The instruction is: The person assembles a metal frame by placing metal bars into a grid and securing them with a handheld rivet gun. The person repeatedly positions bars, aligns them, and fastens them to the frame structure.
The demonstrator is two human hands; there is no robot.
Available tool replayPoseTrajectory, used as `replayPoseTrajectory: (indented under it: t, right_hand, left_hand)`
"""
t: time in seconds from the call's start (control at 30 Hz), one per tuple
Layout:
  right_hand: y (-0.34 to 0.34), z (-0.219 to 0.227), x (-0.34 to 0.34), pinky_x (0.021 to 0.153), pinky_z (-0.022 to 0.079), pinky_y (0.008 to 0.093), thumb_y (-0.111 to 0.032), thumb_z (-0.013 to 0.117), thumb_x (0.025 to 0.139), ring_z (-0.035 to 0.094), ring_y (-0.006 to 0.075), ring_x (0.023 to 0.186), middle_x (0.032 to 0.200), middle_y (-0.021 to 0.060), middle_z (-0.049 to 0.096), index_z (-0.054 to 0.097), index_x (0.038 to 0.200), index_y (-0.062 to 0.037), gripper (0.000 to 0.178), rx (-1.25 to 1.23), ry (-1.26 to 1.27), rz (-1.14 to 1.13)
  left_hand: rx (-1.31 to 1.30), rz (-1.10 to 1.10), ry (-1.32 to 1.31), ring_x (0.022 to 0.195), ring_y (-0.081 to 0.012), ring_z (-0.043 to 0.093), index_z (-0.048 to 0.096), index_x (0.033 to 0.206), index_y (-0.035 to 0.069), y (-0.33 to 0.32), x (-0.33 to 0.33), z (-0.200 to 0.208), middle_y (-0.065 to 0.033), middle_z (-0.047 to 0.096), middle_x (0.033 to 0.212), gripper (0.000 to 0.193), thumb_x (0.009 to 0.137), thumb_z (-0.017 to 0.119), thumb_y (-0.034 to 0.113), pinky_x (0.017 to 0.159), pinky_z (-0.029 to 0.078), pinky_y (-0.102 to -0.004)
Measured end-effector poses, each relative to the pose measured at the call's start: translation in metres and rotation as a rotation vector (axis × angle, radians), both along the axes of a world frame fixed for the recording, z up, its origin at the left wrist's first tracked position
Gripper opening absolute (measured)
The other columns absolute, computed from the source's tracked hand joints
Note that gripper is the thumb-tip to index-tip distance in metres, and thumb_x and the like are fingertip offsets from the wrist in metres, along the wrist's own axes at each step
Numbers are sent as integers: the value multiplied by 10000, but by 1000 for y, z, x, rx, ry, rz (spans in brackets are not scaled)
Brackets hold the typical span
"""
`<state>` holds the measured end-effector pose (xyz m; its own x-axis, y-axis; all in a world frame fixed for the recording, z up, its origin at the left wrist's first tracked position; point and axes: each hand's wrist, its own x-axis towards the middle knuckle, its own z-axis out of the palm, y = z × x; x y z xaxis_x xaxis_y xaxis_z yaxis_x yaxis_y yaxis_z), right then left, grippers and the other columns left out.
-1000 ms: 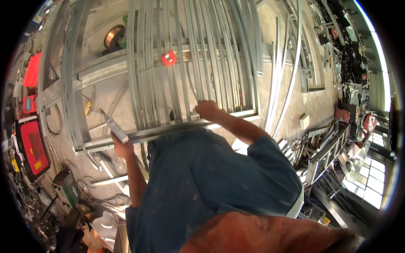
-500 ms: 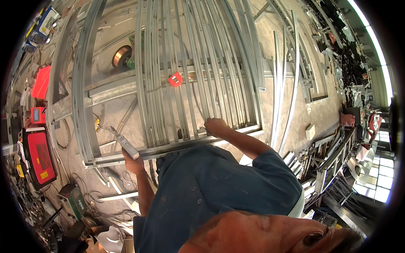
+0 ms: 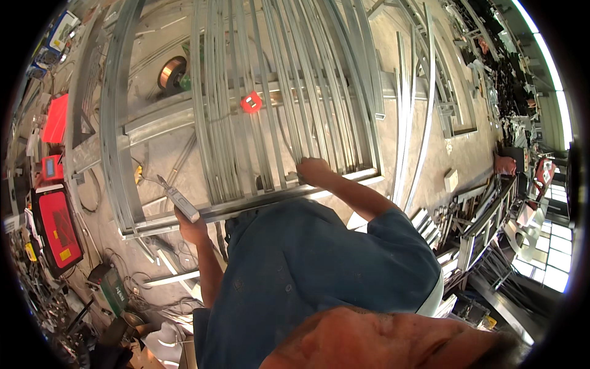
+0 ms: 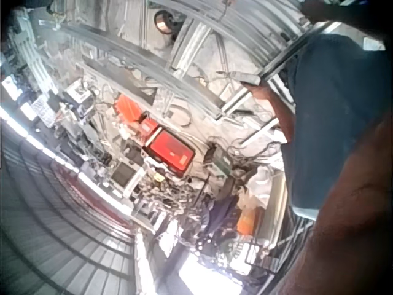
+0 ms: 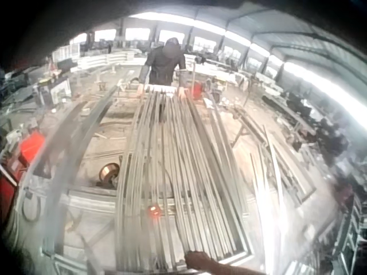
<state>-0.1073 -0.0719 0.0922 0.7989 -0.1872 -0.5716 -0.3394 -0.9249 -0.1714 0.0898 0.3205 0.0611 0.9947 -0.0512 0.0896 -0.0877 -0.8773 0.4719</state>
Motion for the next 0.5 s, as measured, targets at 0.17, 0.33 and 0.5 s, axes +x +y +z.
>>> replayPoseTrajectory:
  t: [0.17, 0.33, 0.5]
  right_hand:
    - [-6, -9, -2, 845, 590, 451, -361, 743, 862, 693, 331, 1052, 1094, 140, 676, 717, 1057, -85, 338, 13, -34, -6]
    - [-5, 5, 3, 876, 579, 459, -373, 760, 844, 685, 335, 1063, 1112, 138, 666, 705, 1088, -85, 381, 29, 10, -38]
    - [-8, 4, 11, 860, 562, 479, -391, 696, 894, 647, 335, 1075, 1100, 137, 630, 684, 1063, -91, 344, 45, -103, -162]
  left_hand:
    - [-19, -18, -38, 968, -451, 696, 471, 1466, 189, 0, 1, -4, -198, 722, 1136, 739, 778, 740, 183, 775, 555, -544]
    - [-13, -31, -56, 969, -444, 698, 478, 1460, 173, 2, 2, -8, -193, 712, 1175, 733, 777, 745, 181, 779, 561, -531]
    - [24, -18, -76, 917, -445, 705, 472, 1453, 190, 0, 1, -8, -196, 731, 1091, 713, 790, 737, 199, 737, 560, -542]
